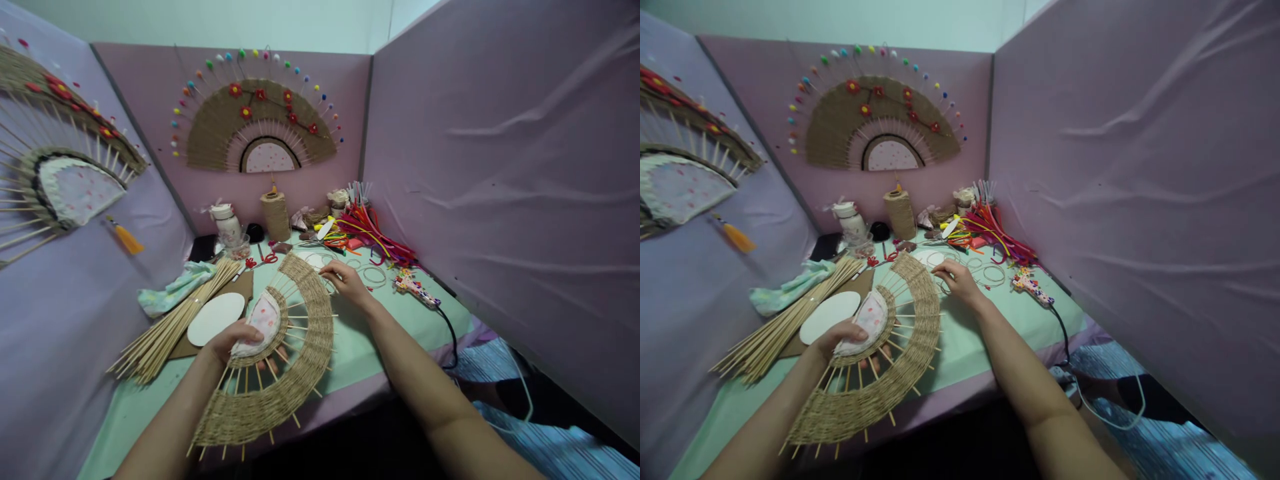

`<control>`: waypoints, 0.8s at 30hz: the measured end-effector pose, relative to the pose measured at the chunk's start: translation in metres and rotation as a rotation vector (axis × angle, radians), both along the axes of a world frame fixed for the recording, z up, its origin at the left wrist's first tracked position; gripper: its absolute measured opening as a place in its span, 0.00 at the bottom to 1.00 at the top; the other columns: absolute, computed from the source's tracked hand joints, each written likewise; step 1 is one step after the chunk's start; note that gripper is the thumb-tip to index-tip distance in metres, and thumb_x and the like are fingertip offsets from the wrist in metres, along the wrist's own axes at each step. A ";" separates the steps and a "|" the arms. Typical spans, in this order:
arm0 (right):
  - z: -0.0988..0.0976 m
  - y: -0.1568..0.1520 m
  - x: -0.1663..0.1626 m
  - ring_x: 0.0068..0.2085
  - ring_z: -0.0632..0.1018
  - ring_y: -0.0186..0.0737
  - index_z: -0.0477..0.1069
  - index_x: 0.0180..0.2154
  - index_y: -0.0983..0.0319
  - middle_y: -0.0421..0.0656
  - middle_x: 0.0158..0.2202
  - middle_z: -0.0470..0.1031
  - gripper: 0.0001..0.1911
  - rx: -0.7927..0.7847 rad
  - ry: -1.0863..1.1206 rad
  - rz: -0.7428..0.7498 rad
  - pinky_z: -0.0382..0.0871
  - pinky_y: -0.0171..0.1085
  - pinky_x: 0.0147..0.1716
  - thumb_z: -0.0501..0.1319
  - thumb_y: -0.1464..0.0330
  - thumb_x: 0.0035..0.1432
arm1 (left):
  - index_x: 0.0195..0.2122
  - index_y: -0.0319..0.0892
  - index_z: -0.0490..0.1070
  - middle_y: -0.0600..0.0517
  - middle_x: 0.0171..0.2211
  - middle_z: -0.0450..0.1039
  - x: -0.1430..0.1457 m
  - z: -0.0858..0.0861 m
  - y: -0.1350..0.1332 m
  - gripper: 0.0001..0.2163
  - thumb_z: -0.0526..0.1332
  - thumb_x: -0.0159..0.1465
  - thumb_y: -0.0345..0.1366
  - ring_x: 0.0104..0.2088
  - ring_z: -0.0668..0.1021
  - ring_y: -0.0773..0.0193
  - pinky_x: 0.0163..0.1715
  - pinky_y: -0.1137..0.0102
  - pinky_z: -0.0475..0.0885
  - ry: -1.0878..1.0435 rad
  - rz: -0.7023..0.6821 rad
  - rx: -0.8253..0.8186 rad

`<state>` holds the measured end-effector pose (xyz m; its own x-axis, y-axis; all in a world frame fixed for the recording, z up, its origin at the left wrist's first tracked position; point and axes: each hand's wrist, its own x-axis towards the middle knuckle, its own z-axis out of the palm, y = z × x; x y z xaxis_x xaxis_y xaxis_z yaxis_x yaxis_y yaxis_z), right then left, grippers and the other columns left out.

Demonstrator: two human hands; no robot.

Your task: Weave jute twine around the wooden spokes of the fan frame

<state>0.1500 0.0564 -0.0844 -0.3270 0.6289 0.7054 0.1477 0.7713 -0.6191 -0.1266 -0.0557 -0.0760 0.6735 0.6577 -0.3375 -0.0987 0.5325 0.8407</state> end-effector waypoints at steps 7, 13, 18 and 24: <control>-0.003 0.004 0.005 0.32 0.71 0.39 0.71 0.29 0.61 0.44 0.28 0.72 0.10 0.112 -0.018 -0.123 0.65 0.38 0.35 0.58 0.63 0.60 | 0.51 0.33 0.68 0.41 0.30 0.79 0.003 -0.006 0.001 0.26 0.63 0.49 0.31 0.29 0.81 0.51 0.20 0.70 0.73 -0.002 -0.002 -0.052; 0.002 0.002 0.008 0.35 0.72 0.40 0.71 0.32 0.60 0.45 0.29 0.71 0.09 0.214 -0.048 -0.131 0.66 0.40 0.37 0.56 0.64 0.61 | 0.48 0.31 0.71 0.42 0.28 0.79 0.002 -0.010 0.001 0.21 0.62 0.50 0.28 0.26 0.80 0.55 0.19 0.72 0.73 -0.048 0.018 -0.104; 0.005 -0.001 0.010 0.35 0.72 0.40 0.71 0.32 0.60 0.44 0.30 0.71 0.07 0.262 -0.063 -0.141 0.67 0.40 0.37 0.58 0.65 0.60 | 0.47 0.30 0.72 0.42 0.26 0.78 0.000 -0.012 0.002 0.21 0.63 0.49 0.28 0.25 0.80 0.56 0.17 0.74 0.72 -0.034 0.018 -0.097; 0.006 -0.001 0.010 0.37 0.73 0.40 0.72 0.34 0.59 0.45 0.33 0.73 0.08 0.192 -0.046 -0.067 0.68 0.40 0.38 0.56 0.66 0.62 | 0.51 0.30 0.69 0.41 0.28 0.78 0.003 -0.008 0.001 0.25 0.62 0.49 0.28 0.26 0.80 0.56 0.15 0.75 0.69 0.006 -0.005 -0.093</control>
